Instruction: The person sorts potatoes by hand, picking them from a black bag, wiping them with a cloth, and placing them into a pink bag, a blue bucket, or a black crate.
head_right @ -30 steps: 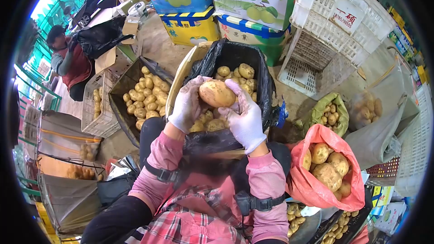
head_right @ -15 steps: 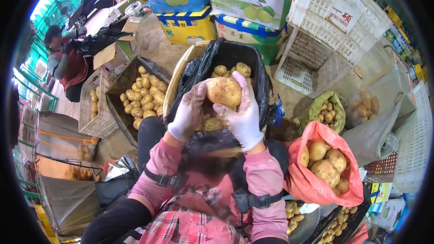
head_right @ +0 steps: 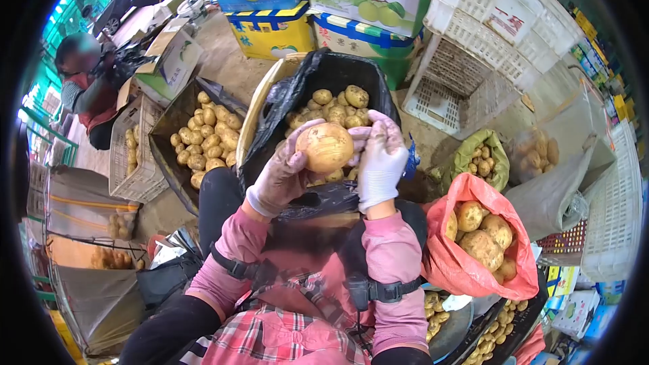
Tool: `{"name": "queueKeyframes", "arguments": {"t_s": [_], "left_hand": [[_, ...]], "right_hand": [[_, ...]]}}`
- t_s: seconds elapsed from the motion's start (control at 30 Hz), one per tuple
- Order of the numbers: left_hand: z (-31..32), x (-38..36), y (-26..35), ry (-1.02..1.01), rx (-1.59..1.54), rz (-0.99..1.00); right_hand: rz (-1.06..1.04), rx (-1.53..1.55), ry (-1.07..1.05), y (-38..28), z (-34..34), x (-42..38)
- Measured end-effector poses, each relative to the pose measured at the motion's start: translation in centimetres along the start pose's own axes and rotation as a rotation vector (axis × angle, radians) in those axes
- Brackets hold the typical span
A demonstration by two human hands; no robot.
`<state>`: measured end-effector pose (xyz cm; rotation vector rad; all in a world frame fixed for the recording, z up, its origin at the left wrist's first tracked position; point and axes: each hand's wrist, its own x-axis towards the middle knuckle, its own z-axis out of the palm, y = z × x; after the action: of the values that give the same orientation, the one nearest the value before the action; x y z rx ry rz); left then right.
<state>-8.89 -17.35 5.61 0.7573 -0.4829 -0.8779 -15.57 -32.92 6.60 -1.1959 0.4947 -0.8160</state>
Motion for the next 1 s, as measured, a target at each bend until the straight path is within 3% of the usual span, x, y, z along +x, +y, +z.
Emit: {"name": "queueKeyframes", "arguments": {"t_s": [0.1, 0.13, 0.2, 0.23, 0.37, 0.4, 0.47, 0.53, 0.57, 0.6, 0.67, 0.7, 0.73, 0.77, 0.8, 0.87, 0.93, 1.0], "left_hand": [[-1.5, -1.6, 0.6, -0.008, -0.270, -0.002], [-3.2, -2.0, 0.5, -0.053, -0.494, 0.007], [-6.1, -3.6, 1.8, 0.109, -0.541, 0.061], [-6.0, -4.0, 3.2, 0.342, -0.289, 0.279], [-19.1, -5.1, 7.6, 0.477, -0.359, 0.460], [-25.8, -5.2, 8.3, 0.517, -0.491, 0.434], [-22.2, -3.5, 10.9, 0.714, -0.452, 0.321], [-20.8, -0.2, 9.3, 0.141, -0.334, 0.236], [-15.2, 1.3, 8.4, 0.466, -0.078, 0.170], [-15.3, 3.2, 6.8, 0.311, 0.101, 0.018], [-13.1, 7.8, 3.0, 0.295, 0.305, -0.326], [-14.4, 9.8, 0.0, 0.081, 0.534, -0.315], [-14.7, 13.1, -3.1, 0.249, 0.683, -0.501], [-13.8, 14.6, -4.7, 0.261, 1.182, -0.421], [-16.6, 17.5, -8.5, 0.330, 1.389, -0.459], [-20.8, 21.0, -13.0, 0.405, 1.439, -0.568], [-24.4, 22.3, -16.8, 0.430, 1.476, -0.497], [-23.7, 22.2, -17.6, 0.547, 1.448, -0.490]], "right_hand": [[0.002, -0.020, 0.007, -0.2, -0.2, 0.0], [-0.014, 0.028, -0.004, 0.5, -0.5, 0.4], [-0.002, -0.015, 0.035, -0.3, -0.4, 0.1], [0.009, 0.022, 0.032, -0.6, -0.5, 0.1], [0.019, 0.059, 0.048, -2.0, 0.2, -0.4], [0.018, 0.036, 0.069, -2.4, 0.3, -0.7], [0.033, 0.085, 0.057, -2.6, 0.1, -0.6], [0.049, 0.162, 0.069, -2.6, -0.1, -0.3], [0.051, 0.179, 0.068, -2.4, -0.4, 0.0], [0.055, 0.193, 0.077, -2.2, -0.5, 0.2], [0.057, 0.218, 0.095, -2.2, -0.5, 0.6], [0.076, 0.229, 0.095, -2.1, -0.5, 0.8], [0.084, 0.246, 0.089, -1.7, -0.7, 1.0], [0.097, 0.231, 0.084, -1.4, -0.8, 1.1], [0.109, 0.217, 0.078, -1.1, -0.8, 1.2], [0.119, 0.206, 0.059, -0.8, -0.6, 1.4], [0.178, 0.166, 0.106, -1.2, 0.0, 1.5], [0.228, 0.178, 0.114, -1.3, 0.2, 1.7]]}}
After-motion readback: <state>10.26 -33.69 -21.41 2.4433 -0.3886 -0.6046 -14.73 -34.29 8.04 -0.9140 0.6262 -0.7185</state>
